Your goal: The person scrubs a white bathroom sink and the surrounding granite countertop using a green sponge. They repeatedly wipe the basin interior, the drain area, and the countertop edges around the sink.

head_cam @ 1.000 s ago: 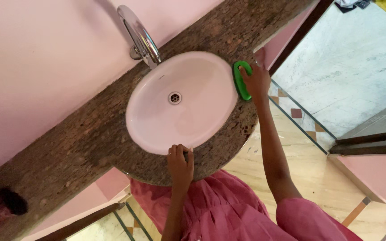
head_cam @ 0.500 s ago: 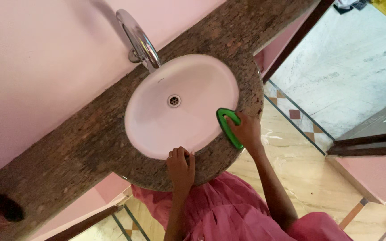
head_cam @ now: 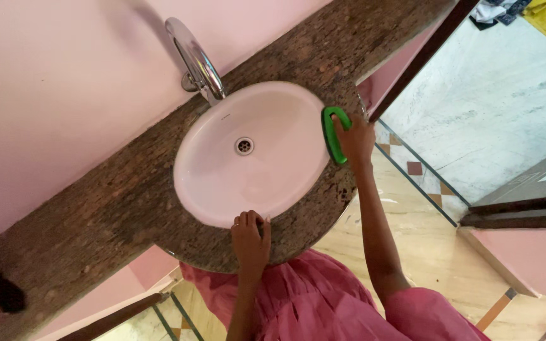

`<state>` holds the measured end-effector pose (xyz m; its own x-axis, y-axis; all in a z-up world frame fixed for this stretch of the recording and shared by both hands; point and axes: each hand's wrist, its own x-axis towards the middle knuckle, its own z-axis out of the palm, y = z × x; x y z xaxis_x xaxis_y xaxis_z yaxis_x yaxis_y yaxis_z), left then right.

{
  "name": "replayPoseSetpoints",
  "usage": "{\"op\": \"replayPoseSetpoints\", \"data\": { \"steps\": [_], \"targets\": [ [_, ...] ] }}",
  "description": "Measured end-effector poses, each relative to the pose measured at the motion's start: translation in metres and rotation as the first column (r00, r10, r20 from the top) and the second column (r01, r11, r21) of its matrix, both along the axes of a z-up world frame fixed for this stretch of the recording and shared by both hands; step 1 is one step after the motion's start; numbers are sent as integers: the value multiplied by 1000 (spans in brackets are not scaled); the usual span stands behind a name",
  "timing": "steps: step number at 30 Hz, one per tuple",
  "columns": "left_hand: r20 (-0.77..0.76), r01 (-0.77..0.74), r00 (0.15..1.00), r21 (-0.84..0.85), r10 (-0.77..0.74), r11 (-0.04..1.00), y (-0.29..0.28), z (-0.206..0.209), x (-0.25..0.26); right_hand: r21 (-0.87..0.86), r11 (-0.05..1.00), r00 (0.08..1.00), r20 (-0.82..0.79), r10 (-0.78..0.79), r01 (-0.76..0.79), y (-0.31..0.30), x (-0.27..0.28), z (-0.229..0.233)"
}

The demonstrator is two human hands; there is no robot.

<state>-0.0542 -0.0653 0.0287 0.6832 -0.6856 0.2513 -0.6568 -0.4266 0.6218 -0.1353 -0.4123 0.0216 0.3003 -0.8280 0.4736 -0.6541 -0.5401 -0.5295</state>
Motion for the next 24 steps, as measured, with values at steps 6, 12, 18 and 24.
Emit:
{"op": "replayPoseSetpoints", "data": {
  "steps": [6, 12, 18, 24],
  "targets": [
    [9, -8, 1000, 32, 8, 999, -3, 5, 0, 197, 972, 990, -18, 137, -131, 105, -42, 14],
    [20, -19, 1000, 50, 18, 999, -4, 6, -1, 378, 919, 979, -118, 168, -112, 104, -45, 17],
    [35, -36, 999, 53, 34, 998, -5, 3, -1, 147, 989, 997, -64, 45, -35, -2, 2, -4],
    [30, -36, 999, 7, 36, 999, -3, 4, -2, 158, 987, 994, -106, 7, 10, -91, 46, -7]
  ]
}}
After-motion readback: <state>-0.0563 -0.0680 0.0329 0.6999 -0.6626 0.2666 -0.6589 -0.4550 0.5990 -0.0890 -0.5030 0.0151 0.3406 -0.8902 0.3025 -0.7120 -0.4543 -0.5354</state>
